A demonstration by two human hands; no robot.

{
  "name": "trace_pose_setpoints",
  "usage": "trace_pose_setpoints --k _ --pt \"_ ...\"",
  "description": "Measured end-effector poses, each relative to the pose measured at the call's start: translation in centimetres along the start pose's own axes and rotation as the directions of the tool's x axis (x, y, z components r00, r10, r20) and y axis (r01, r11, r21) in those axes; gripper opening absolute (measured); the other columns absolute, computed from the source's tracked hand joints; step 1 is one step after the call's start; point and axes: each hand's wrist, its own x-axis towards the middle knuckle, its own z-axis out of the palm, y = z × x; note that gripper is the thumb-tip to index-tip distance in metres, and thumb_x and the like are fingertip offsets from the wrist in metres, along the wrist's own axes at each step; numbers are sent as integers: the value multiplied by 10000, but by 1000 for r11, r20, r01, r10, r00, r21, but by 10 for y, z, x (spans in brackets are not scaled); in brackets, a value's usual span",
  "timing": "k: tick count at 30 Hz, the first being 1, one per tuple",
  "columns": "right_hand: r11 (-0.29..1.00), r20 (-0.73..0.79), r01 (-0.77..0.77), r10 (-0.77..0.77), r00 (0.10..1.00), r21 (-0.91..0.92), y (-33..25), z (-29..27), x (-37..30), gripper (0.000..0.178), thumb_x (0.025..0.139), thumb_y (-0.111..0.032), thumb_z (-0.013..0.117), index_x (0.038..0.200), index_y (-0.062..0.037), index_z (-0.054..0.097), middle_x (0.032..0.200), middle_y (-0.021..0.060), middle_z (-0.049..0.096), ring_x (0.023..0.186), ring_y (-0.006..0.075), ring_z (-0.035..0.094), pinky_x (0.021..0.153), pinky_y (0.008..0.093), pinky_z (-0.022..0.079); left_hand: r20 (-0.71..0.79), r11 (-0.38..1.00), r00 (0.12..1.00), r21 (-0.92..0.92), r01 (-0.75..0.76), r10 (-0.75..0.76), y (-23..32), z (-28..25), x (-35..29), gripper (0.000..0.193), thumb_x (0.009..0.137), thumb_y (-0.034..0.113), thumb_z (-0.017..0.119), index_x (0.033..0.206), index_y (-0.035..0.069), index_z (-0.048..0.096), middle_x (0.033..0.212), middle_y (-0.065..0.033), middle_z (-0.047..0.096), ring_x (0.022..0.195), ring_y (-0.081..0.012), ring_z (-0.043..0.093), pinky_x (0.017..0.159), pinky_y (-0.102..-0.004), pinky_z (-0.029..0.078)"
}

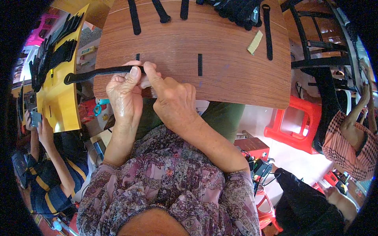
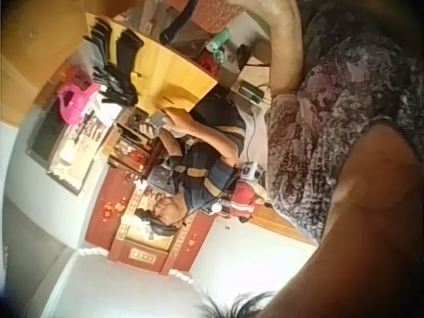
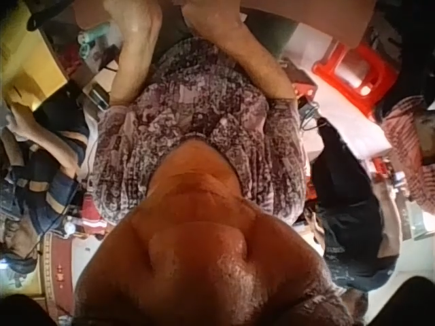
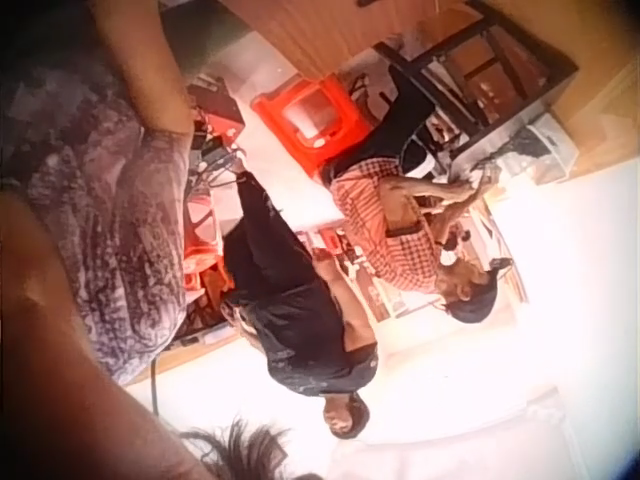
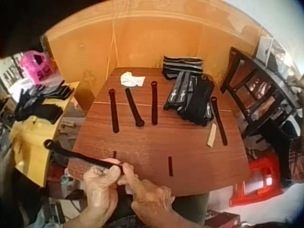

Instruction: The person is using a small pointed tool to insert pins into black textile straps at a workbench.

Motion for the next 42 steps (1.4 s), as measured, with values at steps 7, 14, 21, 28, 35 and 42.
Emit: trace_pose_setpoints --k 7,14,21,28,35,42 --pt "988 118 -89 74 990 126 0 -9 5 561 711 106 531 1221 -128 563 709 107 639 528 156 574 521 283 481 79 981 984 98 -167 160 9 10 -11 158 809 -7 625 955 -51 583 820 -98 622 681 -177 630 600 -295 550" --pt "709 301 -408 281 912 576 -4 -16 6 352 847 -9 570 1182 -112 588 764 30 644 594 62 531 567 208 454 131 989 983 -66 135 -125 7 -4 2 185 872 104 572 950 -63 558 794 -145 619 652 -238 639 576 -325 537" --pt "751 184 -279 211 960 598 -2 -13 2 419 799 72 495 1161 -114 593 716 55 646 524 109 542 499 240 459 123 943 948 202 264 -292 22 -10 4 200 854 147 595 917 -36 548 710 -142 617 580 -202 624 487 -268 480" --pt "730 305 -417 291 907 541 -4 -18 4 340 851 5 536 1182 -61 577 811 39 642 618 87 542 595 220 479 141 963 952 48 266 -270 17 -10 3 192 866 128 573 944 -45 542 747 -192 623 601 -248 637 507 -303 513" --pt "721 265 -401 302 916 565 -8 -24 2 351 872 -16 472 1222 -28 500 745 118 640 549 151 583 528 288 480 164 971 959 -28 239 -231 17 -10 4 177 905 103 514 993 -51 526 910 -249 616 741 -279 649 616 -343 546" --pt "723 333 -431 287 898 540 -11 -24 3 391 896 -7 475 1274 -103 500 957 62 656 610 80 526 608 219 470 138 970 961 -10 242 -239 15 -11 4 145 884 60 543 994 -34 530 851 -152 608 710 -245 635 641 -322 533"
